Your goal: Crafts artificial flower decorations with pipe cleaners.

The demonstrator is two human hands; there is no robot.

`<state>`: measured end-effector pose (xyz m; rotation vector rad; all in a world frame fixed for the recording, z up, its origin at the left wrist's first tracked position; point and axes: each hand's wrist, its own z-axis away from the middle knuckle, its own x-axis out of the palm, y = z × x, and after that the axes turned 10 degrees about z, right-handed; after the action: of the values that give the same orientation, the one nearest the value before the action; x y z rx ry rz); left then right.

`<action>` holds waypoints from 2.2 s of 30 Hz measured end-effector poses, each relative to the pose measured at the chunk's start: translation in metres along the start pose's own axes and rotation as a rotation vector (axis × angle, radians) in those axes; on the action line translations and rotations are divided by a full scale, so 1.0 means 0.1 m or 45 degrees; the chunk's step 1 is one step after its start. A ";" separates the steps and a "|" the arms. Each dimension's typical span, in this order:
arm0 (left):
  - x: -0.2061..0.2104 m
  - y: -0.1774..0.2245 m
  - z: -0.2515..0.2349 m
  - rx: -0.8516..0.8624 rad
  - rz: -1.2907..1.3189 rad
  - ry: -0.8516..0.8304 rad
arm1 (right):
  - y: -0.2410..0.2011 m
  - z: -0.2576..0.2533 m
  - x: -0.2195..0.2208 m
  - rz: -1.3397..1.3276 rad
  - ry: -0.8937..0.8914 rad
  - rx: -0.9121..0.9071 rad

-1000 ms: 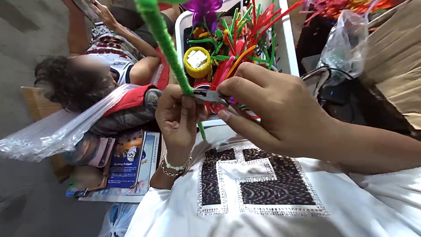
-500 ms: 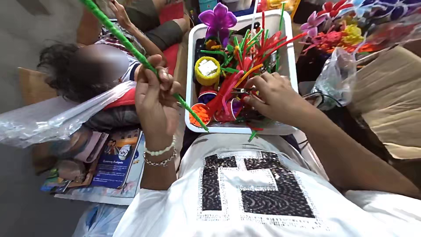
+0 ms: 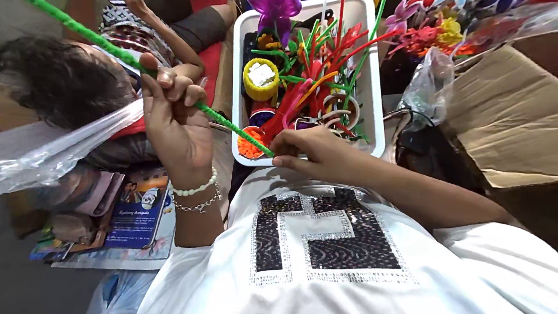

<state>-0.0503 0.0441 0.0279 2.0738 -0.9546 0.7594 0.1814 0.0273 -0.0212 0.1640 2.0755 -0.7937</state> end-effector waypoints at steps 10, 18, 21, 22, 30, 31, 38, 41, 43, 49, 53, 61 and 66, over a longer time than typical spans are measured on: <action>0.02 -0.10 0.06 -0.305 -0.543 -0.346 | 0.05 -0.03 0.09 -0.348 0.253 0.115; 0.07 -0.38 0.37 -0.517 -0.623 -0.487 | 0.00 -0.04 0.02 -0.654 0.307 0.227; 0.09 -0.41 0.41 -0.484 -0.604 -0.457 | 0.00 -0.02 0.03 -0.921 0.237 0.213; 0.10 -0.42 0.42 -0.482 -0.604 -0.461 | 0.01 -0.02 0.04 -0.997 0.254 0.214; 0.13 -0.58 0.48 -0.486 -0.523 -0.328 | 0.00 -0.06 0.05 -1.253 0.328 0.263; 0.13 -0.58 0.48 -0.497 -0.505 -0.299 | 0.01 -0.06 0.07 -1.270 0.334 0.268; 0.14 -0.58 0.50 -0.521 -0.346 -0.190 | -0.02 -0.07 0.07 -1.355 0.330 0.257; 0.13 -0.59 0.51 -0.480 -0.281 -0.189 | -0.03 -0.07 0.07 -1.360 0.341 0.235; 0.14 -0.60 0.52 -0.472 -0.269 -0.186 | -0.05 -0.07 0.08 -1.382 0.342 0.232; 0.12 -0.60 0.50 -0.513 -0.396 -0.278 | -0.06 -0.07 0.11 -1.425 0.369 0.176; 0.12 -0.63 0.55 -0.603 -0.299 -0.182 | -0.07 -0.06 0.16 -1.409 0.426 0.166; 0.14 -0.61 0.55 -0.632 -0.156 -0.004 | -0.07 -0.08 0.24 -1.441 0.446 0.159; 0.10 -0.57 0.49 -0.515 -0.159 -0.008 | -0.08 -0.06 0.27 -1.472 0.414 0.149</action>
<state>0.0114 0.0275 -0.0133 1.7621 -0.8888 0.4511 0.1581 0.0199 -0.0361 -0.9914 2.3460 -1.6333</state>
